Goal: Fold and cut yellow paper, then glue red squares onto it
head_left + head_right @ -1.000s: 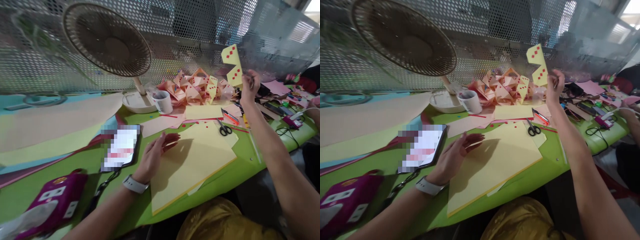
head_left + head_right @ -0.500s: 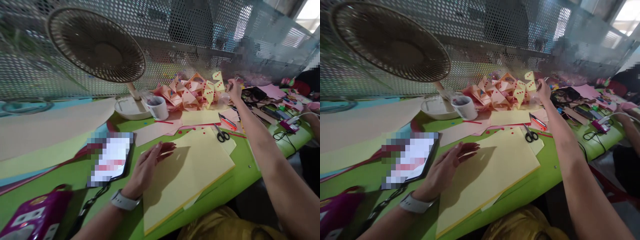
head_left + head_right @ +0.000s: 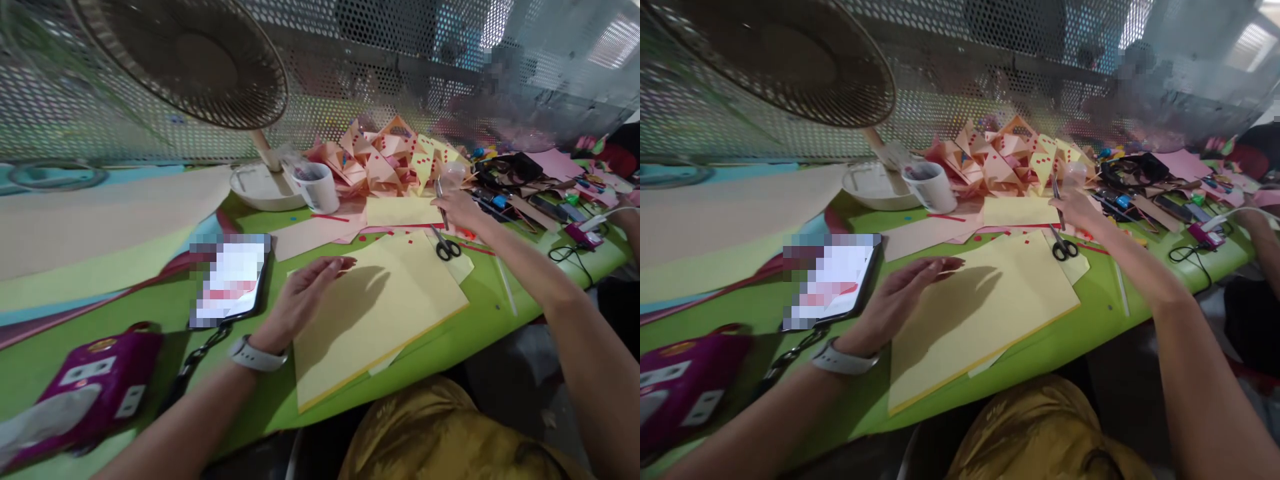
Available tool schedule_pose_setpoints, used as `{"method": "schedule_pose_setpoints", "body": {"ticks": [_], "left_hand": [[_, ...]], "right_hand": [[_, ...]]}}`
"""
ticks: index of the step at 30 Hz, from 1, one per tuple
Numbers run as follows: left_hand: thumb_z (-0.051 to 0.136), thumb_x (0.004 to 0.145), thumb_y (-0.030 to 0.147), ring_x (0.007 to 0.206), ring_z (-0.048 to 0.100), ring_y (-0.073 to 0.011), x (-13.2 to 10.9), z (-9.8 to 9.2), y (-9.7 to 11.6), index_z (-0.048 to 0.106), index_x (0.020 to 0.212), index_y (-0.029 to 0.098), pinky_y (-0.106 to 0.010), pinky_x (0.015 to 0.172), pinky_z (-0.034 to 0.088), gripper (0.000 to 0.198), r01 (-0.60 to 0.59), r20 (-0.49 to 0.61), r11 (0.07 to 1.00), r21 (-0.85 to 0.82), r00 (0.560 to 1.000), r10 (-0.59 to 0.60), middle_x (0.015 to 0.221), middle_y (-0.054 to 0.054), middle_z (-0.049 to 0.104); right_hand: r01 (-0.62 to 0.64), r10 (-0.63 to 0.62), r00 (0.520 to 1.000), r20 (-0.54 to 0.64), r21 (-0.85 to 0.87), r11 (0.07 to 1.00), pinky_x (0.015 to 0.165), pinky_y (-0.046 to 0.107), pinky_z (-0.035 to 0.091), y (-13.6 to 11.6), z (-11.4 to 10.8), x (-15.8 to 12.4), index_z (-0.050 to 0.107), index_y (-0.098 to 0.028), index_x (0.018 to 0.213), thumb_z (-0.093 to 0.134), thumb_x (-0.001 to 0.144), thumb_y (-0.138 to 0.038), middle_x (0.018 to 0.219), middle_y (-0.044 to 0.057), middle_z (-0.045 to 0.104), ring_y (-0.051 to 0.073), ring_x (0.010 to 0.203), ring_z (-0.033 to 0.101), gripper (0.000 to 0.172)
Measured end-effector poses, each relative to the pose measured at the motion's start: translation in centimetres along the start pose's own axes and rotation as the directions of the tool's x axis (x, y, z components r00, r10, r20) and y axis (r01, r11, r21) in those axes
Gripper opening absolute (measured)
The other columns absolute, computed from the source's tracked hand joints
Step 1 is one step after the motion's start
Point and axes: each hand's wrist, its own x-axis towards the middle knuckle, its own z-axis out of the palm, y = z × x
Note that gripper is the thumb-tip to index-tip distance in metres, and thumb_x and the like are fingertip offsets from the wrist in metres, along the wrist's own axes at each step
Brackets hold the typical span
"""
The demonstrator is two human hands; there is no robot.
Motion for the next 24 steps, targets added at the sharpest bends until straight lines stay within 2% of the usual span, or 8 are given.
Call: {"method": "schedule_pose_setpoints", "body": {"ticks": [4,7,9,12,15,17,20,24], "left_hand": [[0.067,0.077,0.065,0.138,0.046,-0.0346,-0.7,0.3,0.3,0.066,0.13,0.03,-0.047,0.119,0.025,0.063,-0.203,0.286,0.924,0.323,0.952,0.109,0.144,-0.007,0.058],[0.063,0.082,0.063,0.148,0.029,-0.0328,-1.1,0.7,-0.7,0.047,0.147,0.03,-0.052,0.122,0.008,0.075,-0.419,0.481,0.737,0.53,0.864,0.146,0.157,-0.008,0.039],[0.061,0.08,0.068,0.15,0.023,-0.0344,-1.2,0.9,-1.5,0.039,0.152,0.027,-0.054,0.122,0.004,0.085,-0.507,0.548,0.603,0.617,0.826,0.134,0.161,-0.011,0.031],[0.055,0.08,0.076,0.151,0.018,-0.0344,-1.4,1.0,-2.0,0.031,0.156,0.022,-0.054,0.122,0.004,0.096,-0.57,0.596,0.453,0.686,0.797,0.1,0.163,-0.015,0.023],[0.042,0.084,0.08,0.152,0.015,-0.0322,-1.6,1.0,-1.6,0.028,0.156,0.017,-0.052,0.123,0.006,0.097,-0.594,0.618,0.339,0.729,0.785,0.049,0.163,-0.017,0.018],[0.037,0.085,0.081,0.152,0.013,-0.0317,-1.7,1.0,-1.2,0.027,0.156,0.015,-0.052,0.123,0.007,0.098,-0.6,0.622,0.284,0.748,0.783,0.014,0.164,-0.018,0.016],[0.034,0.085,0.082,0.152,0.011,-0.0319,-1.7,1.0,-1.0,0.025,0.157,0.014,-0.052,0.123,0.008,0.099,-0.603,0.626,0.25,0.757,0.78,-0.016,0.164,-0.018,0.013],[0.037,0.085,0.081,0.152,0.012,-0.0324,-1.7,1.0,-1.2,0.026,0.157,0.017,-0.052,0.123,0.009,0.097,-0.606,0.629,0.266,0.749,0.777,-0.001,0.164,-0.016,0.014]], "right_hand": [[-0.01,0.014,0.998,0.067,-0.061,0.998,0.077,0.033,0.036,-0.1,0.3,-0.6,0.072,-0.013,0.105,0.059,0.082,-0.002,0.076,0.008,0.068,0.02,0.081,0.055,0.029],[-0.061,0.063,0.998,0.026,-0.056,0.997,0.08,0.035,0.038,-0.8,-0.1,-1.1,0.07,-0.012,0.109,0.058,0.085,-0.004,0.078,0.009,0.07,0.021,0.084,0.058,0.028],[-0.101,0.1,0.995,-0.021,-0.052,0.993,0.085,0.037,0.04,-2.1,-0.4,-1.6,0.068,-0.008,0.116,0.057,0.087,-0.005,0.087,0.013,0.072,0.024,0.091,0.06,0.032],[-0.077,0.076,0.996,-0.037,-0.025,0.997,0.094,0.039,0.043,-5.2,-0.6,-3.1,0.067,-0.01,0.121,0.052,0.092,-0.013,0.107,0.016,0.073,0.026,0.103,0.063,0.033],[0.155,-0.162,0.979,0.126,0.061,0.986,0.106,0.043,0.043,-8.8,-0.2,-5.5,0.059,-0.017,0.135,0.047,0.099,-0.037,0.134,0.012,0.064,0.026,0.123,0.058,0.044],[0.207,-0.213,0.952,0.218,0.054,0.977,0.114,0.045,0.037,-10.5,0.3,-7.0,0.05,-0.012,0.144,0.045,0.097,-0.056,0.148,0.015,0.051,0.028,0.137,0.048,0.064],[0.185,-0.193,0.933,0.303,0.057,0.981,0.12,0.05,0.028,-11.9,1.1,-8.1,0.039,-0.005,0.15,0.034,0.094,-0.07,0.156,0.02,0.034,0.032,0.146,0.034,0.086],[0.151,-0.182,0.925,0.334,0.116,0.982,0.123,0.052,0.018,-12.7,2.1,-6.4,0.031,-0.003,0.153,0.028,0.092,-0.075,0.16,0.021,0.025,0.033,0.15,0.023,0.094]]}}
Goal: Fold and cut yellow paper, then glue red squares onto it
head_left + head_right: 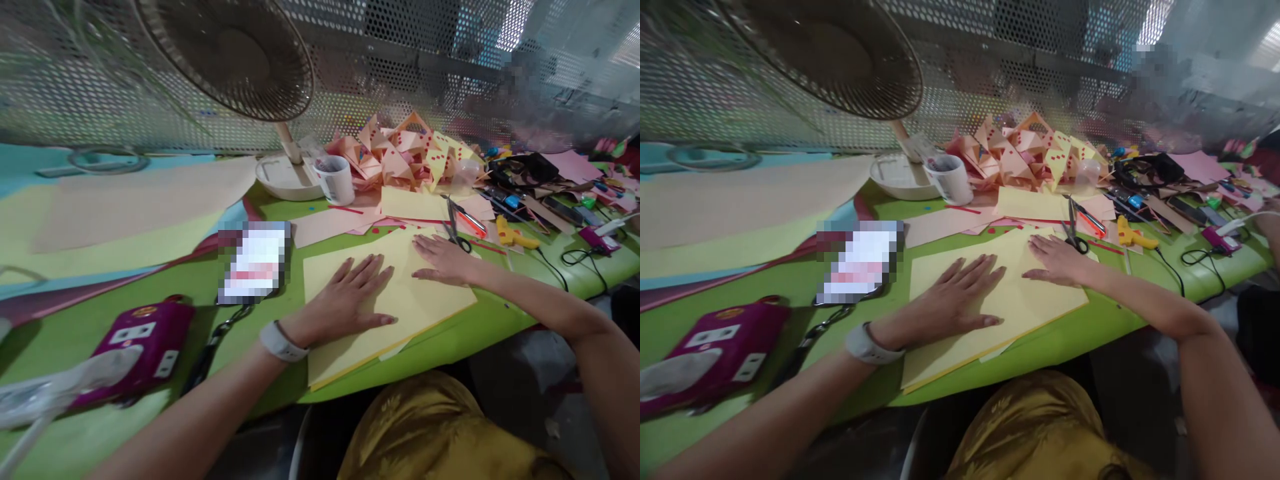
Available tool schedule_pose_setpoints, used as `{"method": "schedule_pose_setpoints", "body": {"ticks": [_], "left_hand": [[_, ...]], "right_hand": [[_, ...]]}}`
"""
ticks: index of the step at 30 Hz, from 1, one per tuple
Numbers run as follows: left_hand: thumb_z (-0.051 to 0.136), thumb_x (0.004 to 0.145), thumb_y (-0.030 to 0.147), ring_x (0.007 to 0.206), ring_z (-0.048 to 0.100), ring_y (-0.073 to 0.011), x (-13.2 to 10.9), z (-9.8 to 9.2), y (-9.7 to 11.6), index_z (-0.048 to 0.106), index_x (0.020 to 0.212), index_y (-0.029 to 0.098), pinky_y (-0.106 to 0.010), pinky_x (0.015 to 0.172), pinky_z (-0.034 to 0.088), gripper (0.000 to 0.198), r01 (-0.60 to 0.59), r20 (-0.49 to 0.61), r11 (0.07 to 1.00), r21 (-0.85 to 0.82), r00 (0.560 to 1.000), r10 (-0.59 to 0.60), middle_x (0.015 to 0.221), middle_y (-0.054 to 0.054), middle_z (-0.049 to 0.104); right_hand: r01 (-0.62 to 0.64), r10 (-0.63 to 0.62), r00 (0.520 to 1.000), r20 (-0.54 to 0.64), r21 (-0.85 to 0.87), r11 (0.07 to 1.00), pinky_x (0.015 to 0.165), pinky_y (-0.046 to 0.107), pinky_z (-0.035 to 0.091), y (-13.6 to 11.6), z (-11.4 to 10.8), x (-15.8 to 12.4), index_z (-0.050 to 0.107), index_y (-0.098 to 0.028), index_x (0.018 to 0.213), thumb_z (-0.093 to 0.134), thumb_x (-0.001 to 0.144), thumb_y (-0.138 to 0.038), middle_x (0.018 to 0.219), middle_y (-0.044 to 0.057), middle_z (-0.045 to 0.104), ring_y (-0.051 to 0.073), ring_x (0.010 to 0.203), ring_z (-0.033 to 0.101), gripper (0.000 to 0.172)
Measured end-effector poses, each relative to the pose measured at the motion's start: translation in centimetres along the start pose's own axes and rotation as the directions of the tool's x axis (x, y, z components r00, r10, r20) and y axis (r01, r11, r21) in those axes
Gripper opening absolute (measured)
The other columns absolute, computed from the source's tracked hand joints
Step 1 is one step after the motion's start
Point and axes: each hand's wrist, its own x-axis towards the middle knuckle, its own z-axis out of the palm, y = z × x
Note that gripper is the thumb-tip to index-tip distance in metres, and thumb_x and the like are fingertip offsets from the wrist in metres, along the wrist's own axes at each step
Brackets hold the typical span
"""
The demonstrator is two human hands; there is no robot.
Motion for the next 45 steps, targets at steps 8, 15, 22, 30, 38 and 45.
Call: {"method": "schedule_pose_setpoints", "body": {"ticks": [8,15,22,30,38,45], "left_hand": [[0.034,0.084,0.083,0.152,0.011,-0.0325,0.0,-0.2,0.0,0.025,0.157,0.015,-0.052,0.122,0.008,0.1,-0.004,0.026,1.0,0.022,1.0,0.004,0.164,-0.017,0.012],[0.041,0.083,0.082,0.153,0.009,-0.0315,-0.5,-0.8,-0.6,0.021,0.158,0.018,-0.053,0.122,0.007,0.101,-0.017,0.092,0.999,-0.029,0.996,0.02,0.165,-0.016,0.01],[0.045,0.082,0.081,0.153,0.006,-0.0325,-0.2,-1.4,-0.6,0.018,0.158,0.016,-0.054,0.122,0.007,0.104,0.008,0.141,0.997,-0.071,0.99,0.002,0.165,-0.016,0.007],[0.048,0.081,0.08,0.153,0.003,-0.0321,0.0,-1.8,-1.0,0.016,0.159,0.018,-0.054,0.122,0.003,0.104,0.018,0.189,0.996,-0.082,0.982,-0.002,0.165,-0.016,0.004],[0.049,0.079,0.081,0.153,0.004,-0.0313,0.0,-1.8,-1.6,0.016,0.159,0.019,-0.054,0.122,0.003,0.106,-0.002,0.173,0.994,-0.106,0.985,0.021,0.166,-0.016,0.007],[0.05,0.081,0.079,0.153,0.007,-0.0329,-0.1,-1.5,-1.8,0.016,0.159,0.021,-0.055,0.122,0.004,0.103,-0.033,0.146,0.992,-0.123,0.988,0.051,0.166,-0.015,0.008]], "right_hand": [[0.02,-0.018,0.998,-0.055,0.034,0.999,0.123,0.048,0.022,-0.1,-0.5,5.5,0.032,-0.004,0.152,0.036,0.096,-0.066,0.16,0.021,0.025,0.031,0.151,0.021,0.084],[0.112,-0.11,0.993,-0.049,0.041,0.993,0.119,0.048,0.03,-0.6,-3.0,-1.7,0.038,-0.013,0.152,0.053,0.092,-0.06,0.16,0.016,0.03,0.031,0.146,0.035,0.077],[0.304,-0.304,0.952,0.036,0.005,0.953,0.119,0.046,0.032,-1.8,-2.1,-8.0,0.041,-0.01,0.15,0.06,0.087,-0.063,0.156,0.021,0.035,0.03,0.145,0.036,0.084],[0.416,-0.446,0.892,-0.072,-0.254,0.873,0.105,0.039,0.05,-2.1,-2.3,-9.2,0.063,-0.005,0.126,0.05,0.096,-0.027,0.13,0.021,0.065,0.025,0.12,0.064,0.039],[0.412,-0.43,0.902,-0.041,-0.213,0.886,0.099,0.042,0.054,-2.4,-2.9,-8.8,0.063,-0.006,0.127,0.053,0.094,-0.032,0.129,0.019,0.066,0.028,0.116,0.066,0.043],[0.339,-0.345,0.938,-0.031,-0.127,0.932,0.104,0.046,0.049,-1.9,-2.6,-8.1,0.056,-0.013,0.137,0.048,0.091,-0.014,0.133,0.013,0.064,0.025,0.121,0.063,0.047]]}}
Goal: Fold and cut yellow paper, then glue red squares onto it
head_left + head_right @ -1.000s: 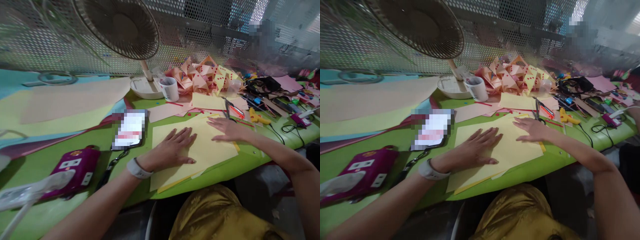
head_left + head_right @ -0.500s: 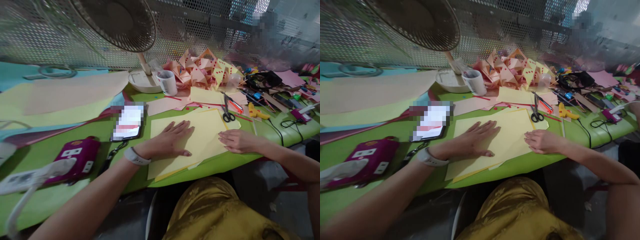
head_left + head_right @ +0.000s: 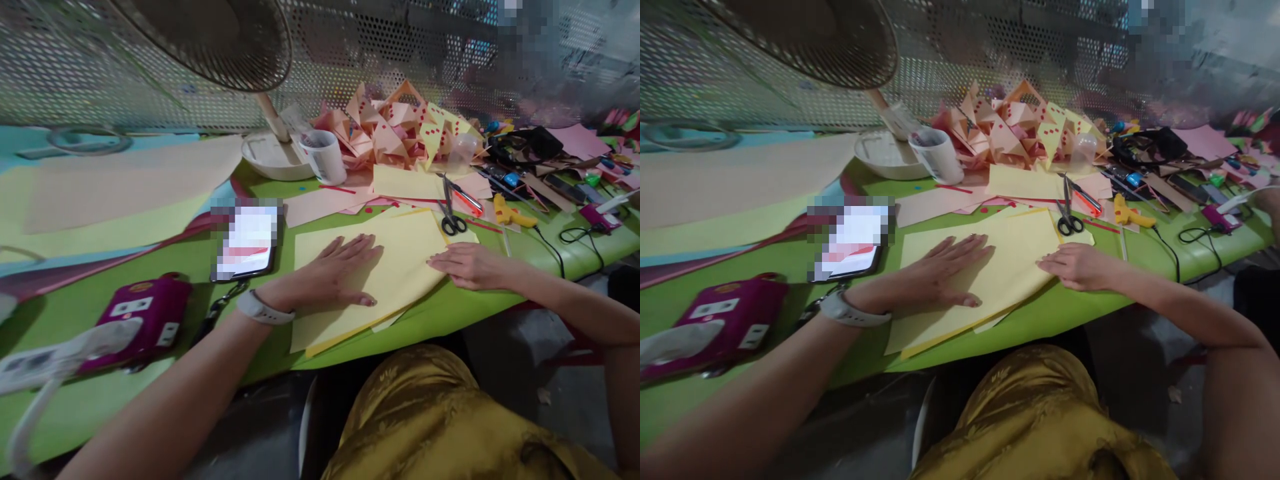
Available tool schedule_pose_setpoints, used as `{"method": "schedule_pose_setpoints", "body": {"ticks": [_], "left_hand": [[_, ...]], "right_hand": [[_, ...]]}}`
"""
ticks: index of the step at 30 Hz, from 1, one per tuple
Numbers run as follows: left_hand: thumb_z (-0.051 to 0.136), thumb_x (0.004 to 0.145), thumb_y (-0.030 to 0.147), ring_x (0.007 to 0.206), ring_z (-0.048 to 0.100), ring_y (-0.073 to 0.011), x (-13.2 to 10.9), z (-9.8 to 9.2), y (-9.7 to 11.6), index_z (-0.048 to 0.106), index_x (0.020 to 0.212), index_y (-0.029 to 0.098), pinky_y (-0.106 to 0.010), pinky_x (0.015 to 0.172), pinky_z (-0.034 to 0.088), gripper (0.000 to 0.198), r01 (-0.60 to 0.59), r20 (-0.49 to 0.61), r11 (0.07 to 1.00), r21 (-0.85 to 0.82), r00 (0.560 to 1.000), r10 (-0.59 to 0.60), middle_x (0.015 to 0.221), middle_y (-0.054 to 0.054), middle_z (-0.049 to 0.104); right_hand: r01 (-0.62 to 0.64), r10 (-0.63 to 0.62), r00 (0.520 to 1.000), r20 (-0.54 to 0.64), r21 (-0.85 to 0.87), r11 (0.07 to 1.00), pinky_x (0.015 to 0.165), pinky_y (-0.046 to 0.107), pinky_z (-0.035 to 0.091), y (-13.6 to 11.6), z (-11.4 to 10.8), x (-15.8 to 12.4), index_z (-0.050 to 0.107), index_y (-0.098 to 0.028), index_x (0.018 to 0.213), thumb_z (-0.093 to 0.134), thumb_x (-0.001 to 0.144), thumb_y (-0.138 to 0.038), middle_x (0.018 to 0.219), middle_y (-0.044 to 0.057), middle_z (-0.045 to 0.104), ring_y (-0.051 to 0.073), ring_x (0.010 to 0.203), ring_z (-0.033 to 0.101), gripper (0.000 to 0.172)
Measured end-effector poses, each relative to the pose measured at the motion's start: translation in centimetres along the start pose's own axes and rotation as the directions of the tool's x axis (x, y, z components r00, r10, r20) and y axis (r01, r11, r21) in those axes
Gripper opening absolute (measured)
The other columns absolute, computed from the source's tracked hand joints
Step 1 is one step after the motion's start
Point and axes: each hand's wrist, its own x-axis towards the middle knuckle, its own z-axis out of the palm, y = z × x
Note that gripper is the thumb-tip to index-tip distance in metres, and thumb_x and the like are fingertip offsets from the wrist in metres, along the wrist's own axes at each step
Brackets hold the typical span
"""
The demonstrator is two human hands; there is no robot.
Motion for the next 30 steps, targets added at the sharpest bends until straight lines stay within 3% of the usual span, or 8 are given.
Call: {"method": "schedule_pose_setpoints", "body": {"ticks": [6,10,16,21,24,27,30], "left_hand": [[0.05,0.08,0.08,0.153,0.009,-0.0327,0.0,0.0,-0.5,0.017,0.159,0.021,-0.055,0.122,0.005,0.104,-0.019,-0.009,1.0,-0.001,1.0,0.019,0.166,-0.014,0.01],[0.052,0.077,0.082,0.153,0.007,-0.0309,-0.1,-0.2,-1.3,0.019,0.159,0.021,-0.052,0.123,0.003,0.107,-0.023,0.026,1.0,-0.021,0.999,0.024,0.166,-0.012,0.01],[0.055,0.074,0.083,0.153,0.008,-0.0312,-0.2,-0.2,-1.8,0.018,0.159,0.025,-0.053,0.123,0.003,0.109,-0.023,0.017,0.999,-0.046,1.0,0.024,0.166,-0.011,0.013],[0.055,0.074,0.082,0.153,0.01,-0.0315,-0.3,-0.4,-1.6,0.018,0.159,0.027,-0.053,0.122,0.003,0.108,-0.036,0.002,0.997,-0.062,0.999,0.036,0.166,-0.011,0.014],[0.055,0.075,0.081,0.153,0.011,-0.032,-0.2,-0.3,-1.4,0.017,0.159,0.028,-0.055,0.122,0.002,0.106,-0.043,-0.006,0.997,-0.063,0.999,0.043,0.166,-0.012,0.014],[0.058,0.075,0.08,0.152,0.012,-0.0331,-0.1,-0.1,-1.0,0.019,0.158,0.027,-0.057,0.121,0.002,0.106,-0.041,-0.01,0.998,-0.049,0.999,0.041,0.165,-0.014,0.014],[0.061,0.074,0.077,0.152,0.012,-0.0344,0.0,-0.1,-0.7,0.025,0.157,0.023,-0.058,0.121,0.003,0.106,-0.025,-0.01,0.999,-0.04,1.0,0.024,0.165,-0.016,0.016]], "right_hand": [[-0.088,0.078,0.995,0.06,0.188,0.978,0.11,0.041,0.045,1.8,-0.6,-0.8,0.058,-0.018,0.138,0.048,0.079,0.001,0.14,0.007,0.06,0.021,0.126,0.059,0.062],[-0.118,0.119,0.993,0.018,0.327,0.938,0.106,0.04,0.048,2.5,-1.1,-1.1,0.067,-0.022,0.127,0.055,0.088,-0.013,0.132,0.006,0.066,0.021,0.122,0.062,0.042],[-0.05,0.091,0.994,-0.055,0.513,0.857,0.106,0.039,0.046,1.8,-0.1,-0.1,0.077,-0.025,0.106,0.061,0.092,-0.03,0.119,0.006,0.073,0.018,0.112,0.067,0.022],[-0.133,0.157,0.988,0.0,0.535,0.834,0.105,0.04,0.047,0.6,-0.1,0.1,0.078,-0.024,0.102,0.062,0.089,-0.028,0.124,0.006,0.071,0.02,0.117,0.064,0.02],[-0.163,0.18,0.983,0.022,0.539,0.826,0.096,0.036,0.05,0.1,-1.0,0.3,0.076,-0.022,0.106,0.057,0.094,-0.033,0.117,0.007,0.073,0.02,0.109,0.067,0.025],[-0.181,0.245,0.968,-0.061,0.509,0.841,0.084,0.033,0.05,-0.3,-2.2,1.8,0.073,-0.018,0.107,0.049,0.099,-0.039,0.101,0.009,0.074,0.02,0.095,0.068,0.032],[-0.201,0.31,0.939,-0.153,0.488,0.849,0.077,0.031,0.045,-0.4,-2.7,5.0,0.07,-0.017,0.095,0.05,0.098,-0.044,0.089,0.007,0.071,0.019,0.085,0.064,0.034]]}}
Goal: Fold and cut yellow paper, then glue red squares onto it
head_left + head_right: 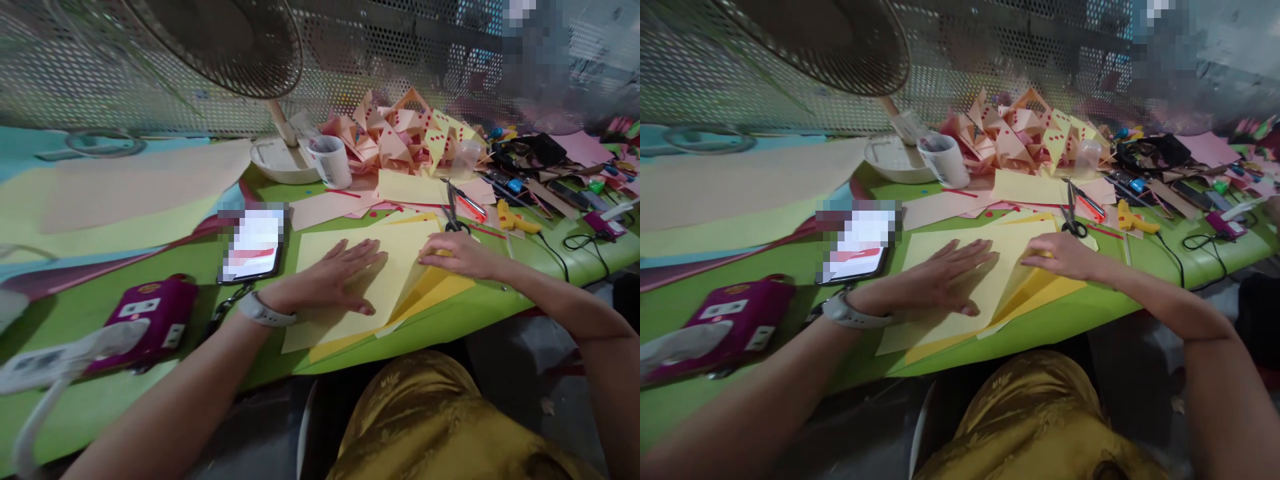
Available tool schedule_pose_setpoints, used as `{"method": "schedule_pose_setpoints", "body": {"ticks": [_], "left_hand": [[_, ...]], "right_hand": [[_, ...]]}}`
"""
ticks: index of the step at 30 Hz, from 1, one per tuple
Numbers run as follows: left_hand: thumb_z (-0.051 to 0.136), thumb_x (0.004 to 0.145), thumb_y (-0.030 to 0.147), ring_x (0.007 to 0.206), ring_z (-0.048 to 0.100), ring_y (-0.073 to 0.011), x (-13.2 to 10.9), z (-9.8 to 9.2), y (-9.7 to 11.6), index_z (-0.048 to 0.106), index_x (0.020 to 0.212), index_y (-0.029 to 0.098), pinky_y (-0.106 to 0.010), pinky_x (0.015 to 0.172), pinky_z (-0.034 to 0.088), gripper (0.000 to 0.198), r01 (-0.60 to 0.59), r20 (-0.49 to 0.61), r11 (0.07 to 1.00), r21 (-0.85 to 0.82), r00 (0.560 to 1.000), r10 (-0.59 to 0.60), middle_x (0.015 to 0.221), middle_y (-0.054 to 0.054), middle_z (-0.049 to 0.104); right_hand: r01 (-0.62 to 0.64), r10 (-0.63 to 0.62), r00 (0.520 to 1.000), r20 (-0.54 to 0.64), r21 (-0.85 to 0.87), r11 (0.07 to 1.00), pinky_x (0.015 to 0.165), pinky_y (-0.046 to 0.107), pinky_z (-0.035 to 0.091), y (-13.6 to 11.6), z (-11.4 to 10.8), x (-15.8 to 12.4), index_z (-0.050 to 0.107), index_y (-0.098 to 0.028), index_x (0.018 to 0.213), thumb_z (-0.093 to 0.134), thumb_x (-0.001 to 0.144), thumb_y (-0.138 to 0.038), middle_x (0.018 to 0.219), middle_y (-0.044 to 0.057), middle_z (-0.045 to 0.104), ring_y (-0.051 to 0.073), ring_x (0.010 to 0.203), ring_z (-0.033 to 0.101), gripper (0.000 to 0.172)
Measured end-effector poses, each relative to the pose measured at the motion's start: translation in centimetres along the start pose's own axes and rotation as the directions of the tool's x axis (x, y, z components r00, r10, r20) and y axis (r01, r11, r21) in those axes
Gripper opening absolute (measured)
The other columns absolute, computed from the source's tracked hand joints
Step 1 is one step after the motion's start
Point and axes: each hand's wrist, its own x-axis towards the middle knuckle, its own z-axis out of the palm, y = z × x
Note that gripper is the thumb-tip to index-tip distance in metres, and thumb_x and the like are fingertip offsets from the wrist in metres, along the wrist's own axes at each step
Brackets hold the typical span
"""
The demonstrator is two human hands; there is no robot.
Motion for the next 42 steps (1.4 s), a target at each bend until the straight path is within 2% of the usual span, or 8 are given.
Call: {"method": "schedule_pose_setpoints", "body": {"ticks": [3,6,11,16,20,26,32,42], "left_hand": [[0.059,0.079,0.072,0.151,0.019,-0.0326,-0.1,-0.4,-0.1,0.029,0.155,0.023,-0.057,0.122,0.007,0.095,-0.005,-0.033,0.998,-0.06,0.999,0.003,0.163,-0.014,0.023],[0.05,0.091,0.06,0.138,0.047,-0.0296,-0.3,-0.7,-0.2,0.045,0.147,0.022,-0.05,0.116,0.034,0.068,0.015,-0.213,0.978,-0.209,0.975,-0.06,0.151,-0.011,0.049],[0.049,0.096,0.044,0.11,0.067,-0.0264,-0.6,-1.0,1.5,0.068,0.112,0.02,-0.042,0.094,0.055,0.034,0.053,-0.694,0.974,-0.219,0.693,-0.193,0.118,-0.011,0.072],[0.047,0.099,0.047,0.127,0.058,-0.0256,-0.4,-0.6,3.4,0.062,0.131,0.02,-0.04,0.11,0.044,0.045,-0.22,-0.422,0.975,-0.022,0.886,0.191,0.137,-0.012,0.063],[0.038,0.097,0.064,0.148,0.03,-0.0276,0.0,0.4,3.7,0.034,0.154,0.02,-0.046,0.122,0.021,0.072,-0.198,-0.126,0.979,0.048,0.971,0.203,0.159,-0.013,0.034],[0.032,0.095,0.069,0.152,0.017,-0.0273,-0.1,0.4,3.8,0.022,0.158,0.018,-0.045,0.124,0.01,0.082,-0.134,-0.052,0.989,0.064,0.989,0.137,0.163,-0.014,0.021],[0.033,0.094,0.071,0.151,0.021,-0.0292,-0.4,0.6,3.7,0.019,0.159,0.024,-0.049,0.123,0.015,0.082,-0.115,-0.095,0.991,0.064,0.988,0.121,0.162,-0.013,0.026],[0.034,0.091,0.074,0.15,0.023,-0.0328,-1.0,2.2,3.8,0.015,0.159,0.026,-0.057,0.119,0.017,0.085,-0.022,-0.163,0.981,0.192,0.985,0.054,0.163,-0.013,0.024]], "right_hand": [[-0.034,0.035,0.999,-0.023,0.039,0.999,0.071,0.028,0.039,-0.2,1.3,3.9,0.063,-0.016,0.087,0.052,0.096,-0.044,0.085,0.005,0.066,0.017,0.077,0.058,0.031],[-0.129,0.132,0.99,-0.05,0.058,0.99,0.065,0.025,0.032,0.4,2.7,7.6,0.055,-0.017,0.08,0.054,0.093,-0.043,0.075,0.001,0.058,0.014,0.068,0.05,0.029],[-0.226,0.226,0.974,-0.015,-0.023,0.974,0.065,0.025,0.029,1.3,4.2,11.5,0.055,-0.016,0.077,0.051,0.093,-0.035,0.079,0.002,0.06,0.015,0.072,0.048,0.024],[-0.278,0.282,0.959,0.014,-0.126,0.952,0.069,0.027,0.033,1.0,5.3,13.1,0.065,-0.015,0.093,0.05,0.094,-0.038,0.092,0.007,0.068,0.019,0.082,0.056,0.028],[-0.208,0.204,0.978,-0.052,-0.079,0.975,0.082,0.03,0.041,1.3,5.3,13.0,0.065,-0.012,0.111,0.049,0.098,-0.036,0.106,0.01,0.07,0.021,0.096,0.061,0.032],[-0.006,-0.028,0.973,-0.231,-0.143,0.99,0.108,0.041,0.04,2.5,3.5,6.8,0.061,-0.018,0.129,0.036,0.103,-0.045,0.131,0.011,0.064,0.024,0.126,0.055,0.045],[0.175,-0.148,0.983,0.111,-0.312,0.934,0.122,0.051,0.022,3.5,4.4,0.9,0.036,-0.015,0.152,0.034,0.1,-0.056,0.159,0.015,0.032,0.027,0.15,0.027,0.066],[0.211,-0.126,0.935,0.331,-0.235,0.949,0.125,0.049,0.007,3.4,4.3,3.0,0.022,-0.017,0.158,0.033,0.097,-0.065,0.165,0.013,0.013,0.026,0.154,0.006,0.078]]}}
